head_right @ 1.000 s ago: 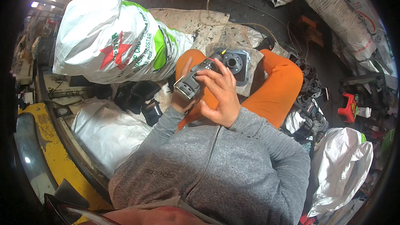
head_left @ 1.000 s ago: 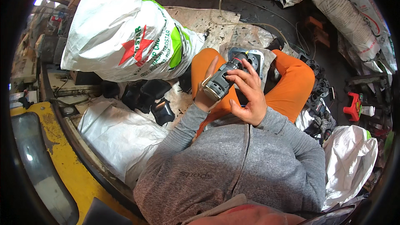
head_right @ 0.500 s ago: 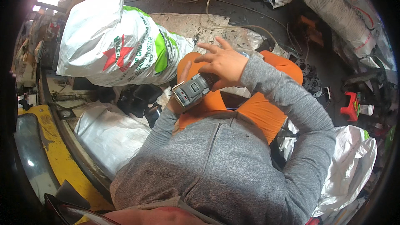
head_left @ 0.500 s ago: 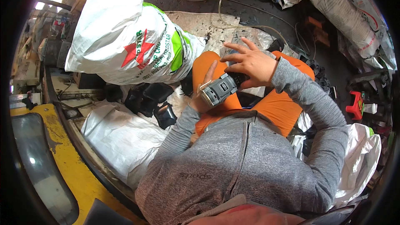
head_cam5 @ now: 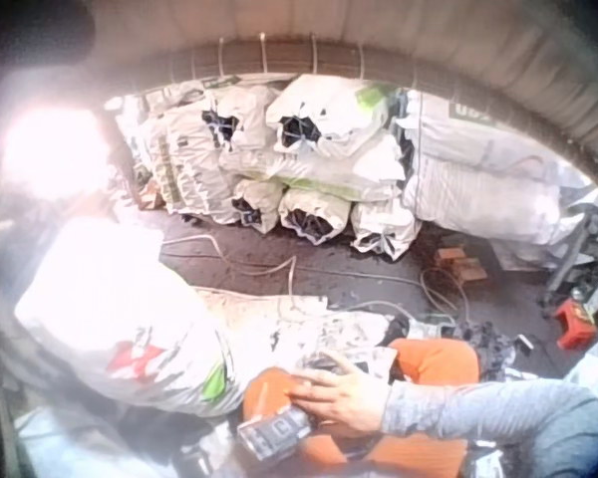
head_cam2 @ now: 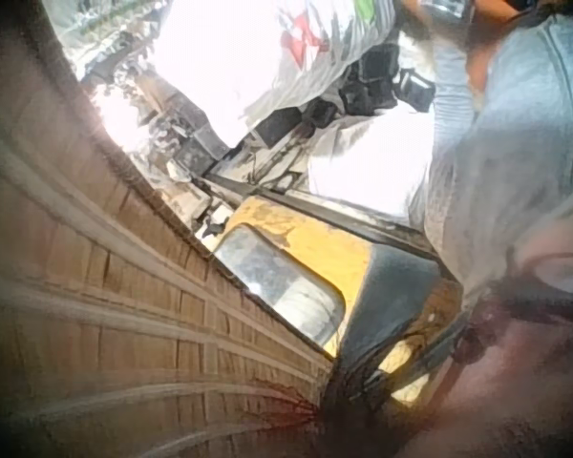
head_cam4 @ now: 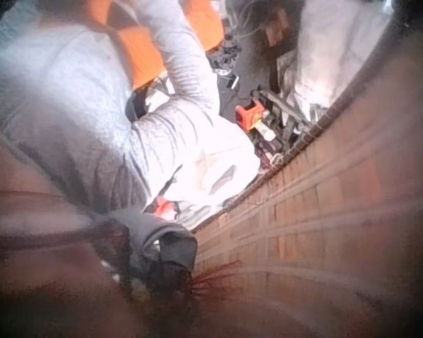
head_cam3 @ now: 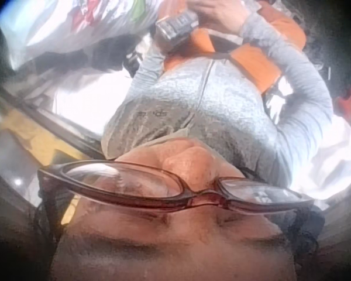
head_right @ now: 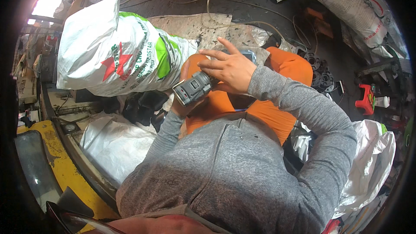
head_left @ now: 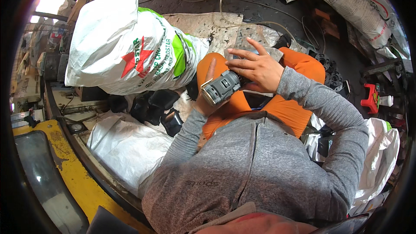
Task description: The person uses a cordless drill to fasten screws into a black plastic component resting on their lap. They repeatedly insert screws, drive them with the drill, and occasionally adjust the part's position. The person also uses a green marker to mark the component.
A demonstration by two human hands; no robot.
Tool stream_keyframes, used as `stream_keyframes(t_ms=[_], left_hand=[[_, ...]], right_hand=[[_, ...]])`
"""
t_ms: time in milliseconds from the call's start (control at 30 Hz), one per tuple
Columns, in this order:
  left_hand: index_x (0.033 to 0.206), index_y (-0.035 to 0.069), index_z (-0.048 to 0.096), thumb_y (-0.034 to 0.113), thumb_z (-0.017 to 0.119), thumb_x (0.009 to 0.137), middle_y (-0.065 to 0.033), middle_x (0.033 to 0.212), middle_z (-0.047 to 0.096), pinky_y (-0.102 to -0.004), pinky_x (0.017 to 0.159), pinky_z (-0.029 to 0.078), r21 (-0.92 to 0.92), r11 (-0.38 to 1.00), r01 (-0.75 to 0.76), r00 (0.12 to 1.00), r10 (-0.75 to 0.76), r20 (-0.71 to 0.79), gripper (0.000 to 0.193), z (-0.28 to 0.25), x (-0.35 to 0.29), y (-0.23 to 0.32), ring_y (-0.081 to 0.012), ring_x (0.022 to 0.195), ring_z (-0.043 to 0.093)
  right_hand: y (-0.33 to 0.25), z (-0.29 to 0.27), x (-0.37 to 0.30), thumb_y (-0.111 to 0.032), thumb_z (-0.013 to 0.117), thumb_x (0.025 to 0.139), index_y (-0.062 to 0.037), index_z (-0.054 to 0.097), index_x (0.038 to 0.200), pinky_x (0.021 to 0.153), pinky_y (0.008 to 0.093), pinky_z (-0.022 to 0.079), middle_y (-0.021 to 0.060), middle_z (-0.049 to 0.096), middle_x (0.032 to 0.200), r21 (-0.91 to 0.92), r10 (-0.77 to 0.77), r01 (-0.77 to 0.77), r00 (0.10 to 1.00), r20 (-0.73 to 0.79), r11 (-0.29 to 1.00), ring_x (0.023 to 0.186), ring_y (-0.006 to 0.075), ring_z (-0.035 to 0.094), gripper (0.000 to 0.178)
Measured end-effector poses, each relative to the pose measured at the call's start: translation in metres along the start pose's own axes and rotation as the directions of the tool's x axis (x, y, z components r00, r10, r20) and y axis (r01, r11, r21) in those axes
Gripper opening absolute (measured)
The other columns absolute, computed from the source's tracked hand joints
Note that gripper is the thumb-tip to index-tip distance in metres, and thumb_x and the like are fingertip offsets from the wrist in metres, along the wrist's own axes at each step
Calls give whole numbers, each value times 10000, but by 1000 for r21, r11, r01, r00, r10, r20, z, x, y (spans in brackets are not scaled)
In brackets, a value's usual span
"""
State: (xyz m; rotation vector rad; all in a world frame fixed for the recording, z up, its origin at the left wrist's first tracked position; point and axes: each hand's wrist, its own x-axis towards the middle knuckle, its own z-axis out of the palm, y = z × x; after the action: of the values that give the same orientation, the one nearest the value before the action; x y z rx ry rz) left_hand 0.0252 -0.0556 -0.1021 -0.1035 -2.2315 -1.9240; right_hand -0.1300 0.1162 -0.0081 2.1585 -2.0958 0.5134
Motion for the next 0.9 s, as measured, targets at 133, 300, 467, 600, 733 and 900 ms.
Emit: stream_keyframes(t_ms=[133, 300, 467, 600, 733, 900], left_hand=[[1511, 64, 54, 73, 723, 787, -72, 1020, 685, -274, 849, 528, 447, 861, -241, 971, 213, 113, 986, -2, 6, 10, -159, 903, 672], [1515, 70, 31, 86, 736, 784, -78, 928, 697, -293, 745, 556, 217, 976, 32, 995, -51, 83, 1015, -1, -18, -26, -168, 797, 687], [1511, 89, -49, 56, 739, 777, -89, 950, 693, -302, 781, 558, -113, 949, 294, 953, -282, 113, 1077, -2, -14, -45, -173, 831, 686], [1507, 107, -76, 56, 737, 783, -110, 1063, 652, -318, 863, 533, -230, 935, 271, 960, -246, 130, 1091, 1, -10, -26, -180, 951, 659], [1507, 122, -45, 116, 755, 778, -166, 1309, 519, -349, 1022, 454, -447, 790, 420, 907, -362, 214, 1082, -12, -6, -24, -213, 1140, 585], [1504, 91, -84, 93, 794, 723, -109, 1147, 625, -327, 972, 469, 257, 966, -38, 981, -14, 196, 1175, -17, -8, 2, -191, 1039, 623]], right_hand=[[-4, -2, -2, -310, 770, 642, -101, 708, 1015, 1142, 573, 164, 11, 580, 1231, -12, -20, 21, 998, 51, 1000, 1342, 206, 364, 432], [4, 0, 9, -283, 809, 528, -43, 721, 883, 1120, 536, 223, 52, 677, 983, 348, -116, 63, 984, 136, 935, 1075, 222, 563, 438], [6, 2, 8, -289, 783, 516, -36, 710, 985, 1123, 592, 168, 70, 660, 1083, 400, -78, -43, 956, 283, 915, 1140, 246, 542, 537], [6, -1, 2, -336, 803, 550, -78, 663, 1136, 1127, 607, 131, 64, 609, 1222, 325, 42, -149, 949, 314, 934, 1259, 252, 463, 656], [11, -13, -7, -409, 792, 652, -95, 610, 1226, 1118, 619, 147, 65, 561, 1302, 215, 117, -185, 949, 292, 959, 1344, 258, 372, 679], [19, -19, -6, -424, 772, 690, -103, 613, 1217, 1110, 618, 166, 62, 564, 1301, 270, 88, -231, 887, 454, 935, 1354, 264, 363, 637]])
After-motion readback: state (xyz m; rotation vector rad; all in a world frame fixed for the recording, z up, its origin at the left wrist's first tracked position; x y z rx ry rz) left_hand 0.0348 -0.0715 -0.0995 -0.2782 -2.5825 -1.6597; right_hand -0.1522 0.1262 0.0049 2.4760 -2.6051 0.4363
